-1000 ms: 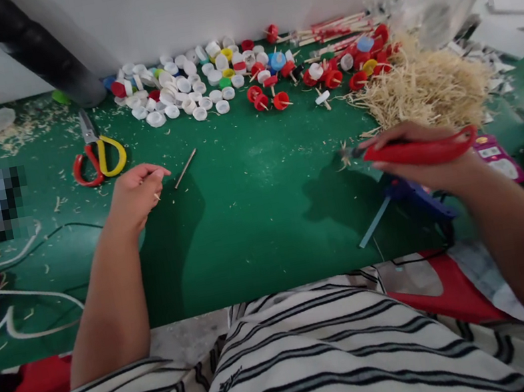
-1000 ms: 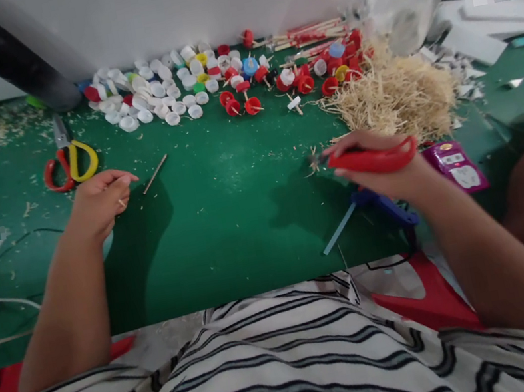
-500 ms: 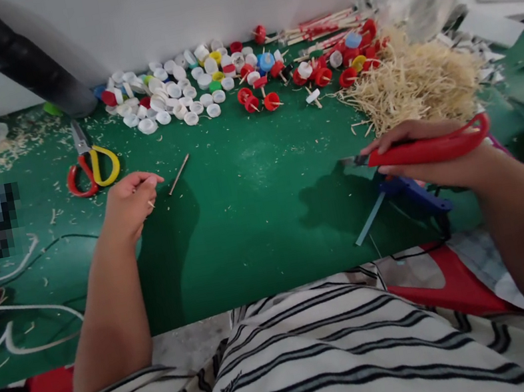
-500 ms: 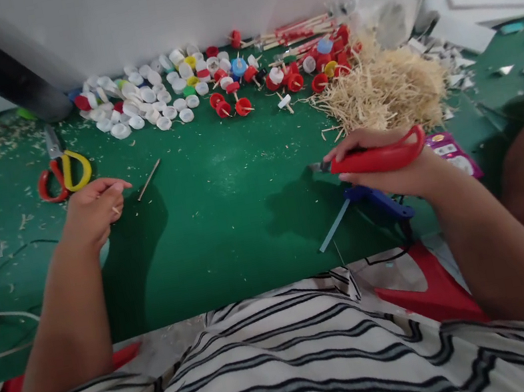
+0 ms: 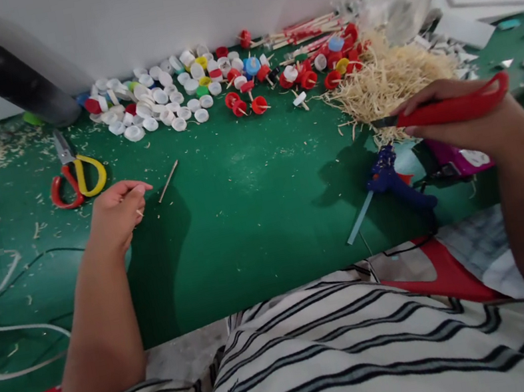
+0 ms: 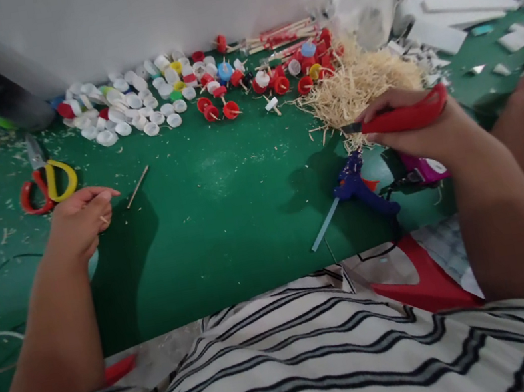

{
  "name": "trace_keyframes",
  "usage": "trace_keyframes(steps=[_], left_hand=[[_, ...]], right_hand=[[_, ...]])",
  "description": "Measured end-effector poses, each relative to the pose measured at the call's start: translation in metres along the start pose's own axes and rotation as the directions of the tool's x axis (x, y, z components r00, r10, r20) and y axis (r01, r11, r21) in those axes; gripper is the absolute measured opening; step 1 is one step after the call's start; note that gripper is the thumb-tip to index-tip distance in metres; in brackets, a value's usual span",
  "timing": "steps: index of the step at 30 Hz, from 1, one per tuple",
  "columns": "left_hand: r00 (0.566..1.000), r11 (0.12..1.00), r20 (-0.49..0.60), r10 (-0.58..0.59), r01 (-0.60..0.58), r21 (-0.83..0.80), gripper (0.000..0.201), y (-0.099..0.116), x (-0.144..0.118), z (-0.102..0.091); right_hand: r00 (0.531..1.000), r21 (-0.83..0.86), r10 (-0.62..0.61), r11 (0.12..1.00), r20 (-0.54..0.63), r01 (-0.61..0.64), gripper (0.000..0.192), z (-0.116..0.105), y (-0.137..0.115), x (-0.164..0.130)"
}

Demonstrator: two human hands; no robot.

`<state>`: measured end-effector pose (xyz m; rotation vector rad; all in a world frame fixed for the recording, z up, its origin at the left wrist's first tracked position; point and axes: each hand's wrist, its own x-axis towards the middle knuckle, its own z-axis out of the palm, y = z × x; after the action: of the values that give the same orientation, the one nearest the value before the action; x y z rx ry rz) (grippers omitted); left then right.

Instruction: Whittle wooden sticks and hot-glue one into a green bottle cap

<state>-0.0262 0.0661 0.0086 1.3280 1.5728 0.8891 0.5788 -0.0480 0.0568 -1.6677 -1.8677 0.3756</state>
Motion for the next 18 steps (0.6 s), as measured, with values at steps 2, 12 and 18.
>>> trace_keyframes(steps=[2,12,18], left_hand=[[1.000,1.000,-0.008,0.005,-0.005,0.004,0.012,0.000,0.000,0.000],[1.000,1.000,-0.014,0.004,-0.003,0.010,0.011,0.001,0.000,0.000],[1.000,1.000,-0.019,-0.013,0.014,0.012,0.013,0.001,-0.001,0.000]], right_hand=[[0.999,0.108,-0.034,0.994,-0.004,0.034,0.026,-0.003,-0.002,-0.004],[0.984,0.263,0.167,0.948,0.065,-0.179,0.035,-0.011,0.019,-0.005],[0.958,0.198,0.281,0.944,-0.056,-0.265,0.028,-0.011,0.007,-0.005]])
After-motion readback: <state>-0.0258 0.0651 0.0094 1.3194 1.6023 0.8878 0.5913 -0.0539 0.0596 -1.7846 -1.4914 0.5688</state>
